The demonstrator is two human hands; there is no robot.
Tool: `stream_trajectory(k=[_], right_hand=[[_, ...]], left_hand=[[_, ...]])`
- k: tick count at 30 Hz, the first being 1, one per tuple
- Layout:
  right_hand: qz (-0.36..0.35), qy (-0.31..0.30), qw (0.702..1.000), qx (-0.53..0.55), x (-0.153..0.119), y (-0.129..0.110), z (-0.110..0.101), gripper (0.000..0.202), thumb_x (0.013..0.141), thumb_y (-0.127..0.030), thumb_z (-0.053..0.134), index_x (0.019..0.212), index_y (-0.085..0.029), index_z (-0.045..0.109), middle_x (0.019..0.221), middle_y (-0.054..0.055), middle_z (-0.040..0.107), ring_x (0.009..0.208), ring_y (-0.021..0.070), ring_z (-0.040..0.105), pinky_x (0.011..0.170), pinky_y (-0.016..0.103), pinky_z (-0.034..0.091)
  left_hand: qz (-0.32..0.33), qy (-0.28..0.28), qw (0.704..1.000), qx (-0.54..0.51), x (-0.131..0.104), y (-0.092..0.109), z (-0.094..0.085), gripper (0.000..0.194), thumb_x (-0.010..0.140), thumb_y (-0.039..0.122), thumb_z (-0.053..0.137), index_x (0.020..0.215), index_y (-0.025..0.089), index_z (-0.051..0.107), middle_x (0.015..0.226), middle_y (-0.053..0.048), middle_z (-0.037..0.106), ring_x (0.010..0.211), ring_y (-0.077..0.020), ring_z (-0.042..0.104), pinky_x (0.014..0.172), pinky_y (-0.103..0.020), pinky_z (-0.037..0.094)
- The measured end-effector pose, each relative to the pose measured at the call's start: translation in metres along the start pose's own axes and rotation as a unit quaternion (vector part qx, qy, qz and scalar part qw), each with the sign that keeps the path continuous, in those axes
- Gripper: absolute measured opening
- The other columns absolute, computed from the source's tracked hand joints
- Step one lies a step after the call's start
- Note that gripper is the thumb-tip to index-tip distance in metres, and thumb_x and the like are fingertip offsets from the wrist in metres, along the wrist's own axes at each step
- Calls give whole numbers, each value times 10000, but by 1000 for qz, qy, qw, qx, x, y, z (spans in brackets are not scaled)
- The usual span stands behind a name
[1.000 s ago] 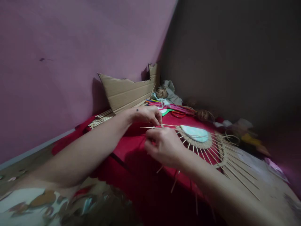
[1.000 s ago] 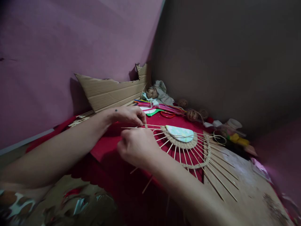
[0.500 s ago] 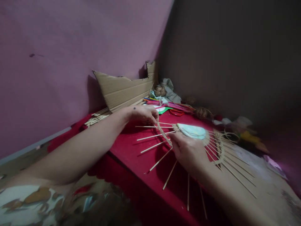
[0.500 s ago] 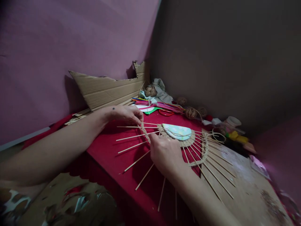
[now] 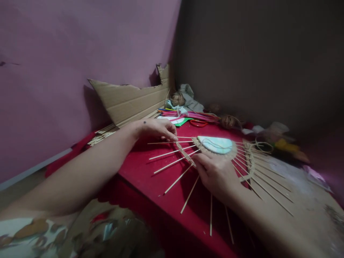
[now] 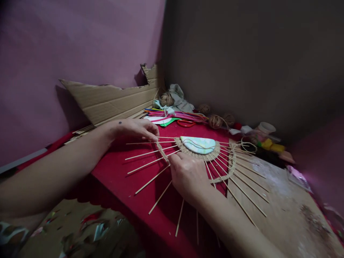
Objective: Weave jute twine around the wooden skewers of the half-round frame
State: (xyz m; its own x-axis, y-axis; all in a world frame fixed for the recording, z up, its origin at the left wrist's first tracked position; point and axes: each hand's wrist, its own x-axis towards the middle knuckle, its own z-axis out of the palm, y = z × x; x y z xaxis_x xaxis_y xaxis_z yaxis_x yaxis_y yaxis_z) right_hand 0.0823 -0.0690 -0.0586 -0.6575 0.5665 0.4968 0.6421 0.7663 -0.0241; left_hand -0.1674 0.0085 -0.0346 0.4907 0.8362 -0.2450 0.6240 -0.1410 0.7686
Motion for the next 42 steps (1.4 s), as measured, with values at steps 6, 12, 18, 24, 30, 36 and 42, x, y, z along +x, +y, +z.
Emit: stream_trajectory(k=[6, 12, 18, 24, 30, 36, 42], right_hand=[[22, -7, 999, 46, 1, -9, -2, 247, 874, -189, 473, 781, -165, 700, 790, 69, 688, 675, 160, 620, 601, 270, 431], [16, -43, 997, 69, 1, -21, -2, 276, 886, -203, 449, 825, -165, 716, 768, 61, 688, 656, 154, 626, 575, 269, 415], [-16, -72, 997, 22, 1, -25, 0, 311, 901, -195, 417, 826, -171, 718, 730, 48, 665, 592, 138, 585, 511, 266, 328], [-35, -54, 998, -7, 0, -27, 0, 290, 893, -174, 440, 807, -162, 717, 684, 39, 642, 562, 135, 562, 491, 276, 272], [-35, -45, 998, -3, -1, -29, 0, 279, 881, -168, 448, 828, -170, 723, 713, 36, 671, 562, 127, 571, 485, 277, 255], [-29, -58, 998, -8, 0, -28, -1, 297, 885, -170, 429, 838, -170, 723, 700, 40, 663, 566, 134, 574, 480, 278, 258], [-44, -59, 997, -20, 0, -28, 0, 295, 878, -155, 432, 807, -163, 719, 688, 42, 654, 559, 136, 567, 477, 283, 254]], left_hand=[[20, -31, 999, 3, 3, -2, 0, 483, 645, 423, 745, 1014, 147, 598, 726, -3, 637, 607, -109, 511, 550, -226, 345], [34, -14, 997, 65, 4, 0, 3, 363, 700, 436, 689, 898, 139, 629, 692, 10, 588, 605, -101, 483, 552, -222, 330], [43, 27, 980, 192, 1, 8, 7, 336, 741, 465, 650, 874, 156, 652, 710, 8, 588, 651, -118, 492, 566, -223, 314], [52, -9, 981, 187, -6, 12, 5, 561, 675, 519, 699, 1104, 171, 604, 816, 3, 627, 743, -144, 533, 622, -218, 354], [65, -61, 990, 107, -8, 11, 8, 832, 646, 398, 734, 1360, 192, 358, 861, 13, 613, 763, -139, 536, 657, -215, 382], [72, -67, 985, 143, -12, 15, 14, 822, 643, 315, 724, 1365, 215, 345, 886, 8, 620, 777, -146, 526, 647, -223, 378], [84, -26, 976, 200, -15, 19, 16, 721, 682, 352, 697, 1324, 207, 403, 1002, -27, 625, 867, -168, 534, 727, -234, 395]])
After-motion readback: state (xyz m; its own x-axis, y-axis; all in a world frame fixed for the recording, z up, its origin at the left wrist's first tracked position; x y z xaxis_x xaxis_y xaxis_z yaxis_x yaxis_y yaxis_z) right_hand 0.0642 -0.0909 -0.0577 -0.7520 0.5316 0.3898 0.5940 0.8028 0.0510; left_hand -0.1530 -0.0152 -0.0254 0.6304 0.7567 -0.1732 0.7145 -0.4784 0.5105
